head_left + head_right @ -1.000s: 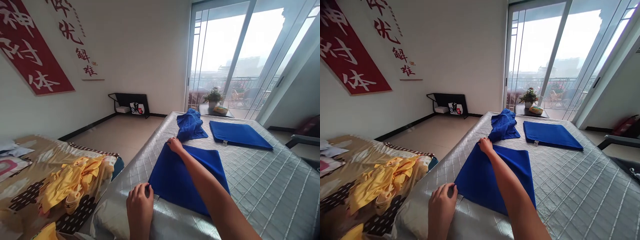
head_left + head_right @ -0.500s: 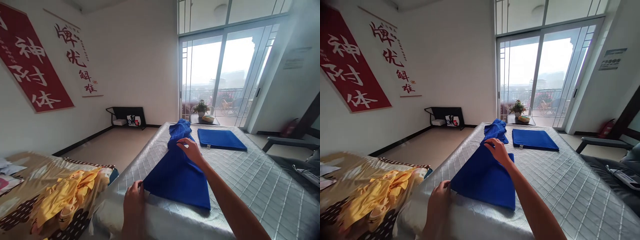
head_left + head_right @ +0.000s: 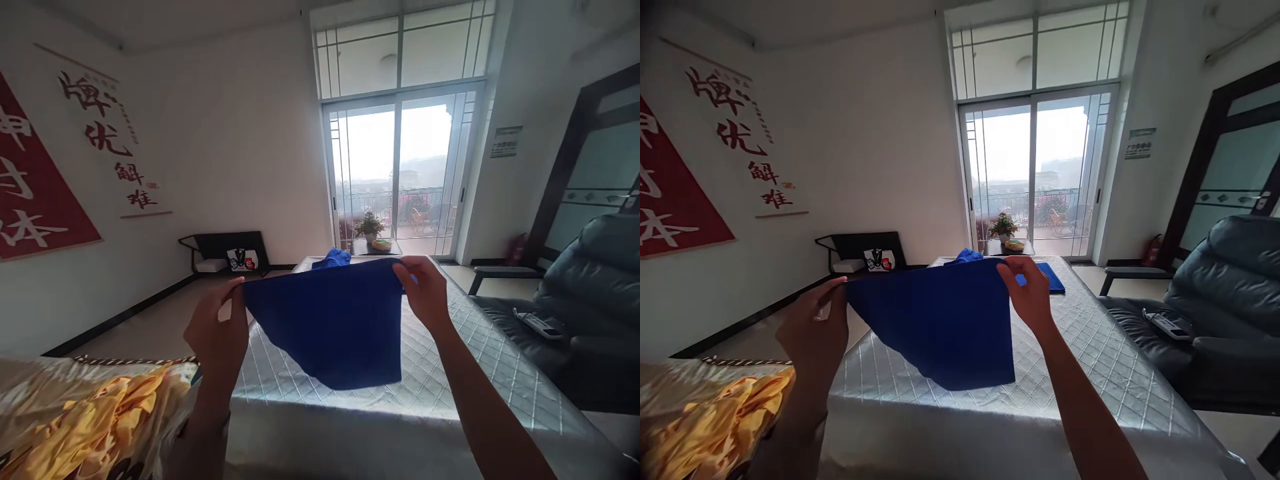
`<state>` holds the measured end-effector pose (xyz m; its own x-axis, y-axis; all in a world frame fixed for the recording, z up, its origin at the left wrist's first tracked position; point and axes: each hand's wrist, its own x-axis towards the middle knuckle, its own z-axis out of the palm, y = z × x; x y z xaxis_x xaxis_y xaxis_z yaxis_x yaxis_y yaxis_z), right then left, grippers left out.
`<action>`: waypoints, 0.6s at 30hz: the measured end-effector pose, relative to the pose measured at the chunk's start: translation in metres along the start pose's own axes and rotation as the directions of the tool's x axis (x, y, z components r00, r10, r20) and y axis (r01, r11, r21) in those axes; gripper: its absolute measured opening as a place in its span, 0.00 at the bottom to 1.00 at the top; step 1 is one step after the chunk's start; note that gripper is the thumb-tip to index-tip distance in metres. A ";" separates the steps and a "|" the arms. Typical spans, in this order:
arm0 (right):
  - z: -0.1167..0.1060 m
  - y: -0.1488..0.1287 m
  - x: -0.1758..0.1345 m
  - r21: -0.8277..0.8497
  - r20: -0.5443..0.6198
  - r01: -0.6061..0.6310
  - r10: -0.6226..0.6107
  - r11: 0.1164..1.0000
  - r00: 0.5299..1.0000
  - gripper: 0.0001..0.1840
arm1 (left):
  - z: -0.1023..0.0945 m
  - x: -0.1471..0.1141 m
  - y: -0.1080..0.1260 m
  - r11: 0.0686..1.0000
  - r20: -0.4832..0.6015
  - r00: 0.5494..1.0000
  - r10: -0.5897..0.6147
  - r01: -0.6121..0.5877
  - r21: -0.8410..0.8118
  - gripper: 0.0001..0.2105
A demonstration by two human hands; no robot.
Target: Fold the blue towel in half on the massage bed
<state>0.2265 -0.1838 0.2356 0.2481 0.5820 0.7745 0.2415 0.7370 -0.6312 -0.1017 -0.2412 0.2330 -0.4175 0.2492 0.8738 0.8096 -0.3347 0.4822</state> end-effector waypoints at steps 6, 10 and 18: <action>-0.038 -0.010 -0.019 0.020 -0.070 -0.057 0.059 0.998 0.996 0.20 | -0.002 0.002 0.024 0.963 0.136 0.975 -0.175 0.198 -0.181 0.20; -0.060 -0.012 -0.030 -0.010 -0.088 -0.073 0.072 0.997 0.994 0.19 | -0.011 0.003 0.034 0.929 0.251 0.940 -0.230 0.289 -0.232 0.18; -0.091 -0.039 -0.051 -0.100 -0.159 -0.080 0.063 0.992 0.985 0.18 | -0.028 -0.004 0.040 0.831 0.385 0.894 -0.227 0.384 -0.403 0.15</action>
<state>0.2901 -0.2739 0.2167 0.4091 0.5654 0.7162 0.3133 0.6502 -0.6922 -0.0790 -0.2812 0.2505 -0.3982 0.6490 0.6483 0.3456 -0.5485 0.7614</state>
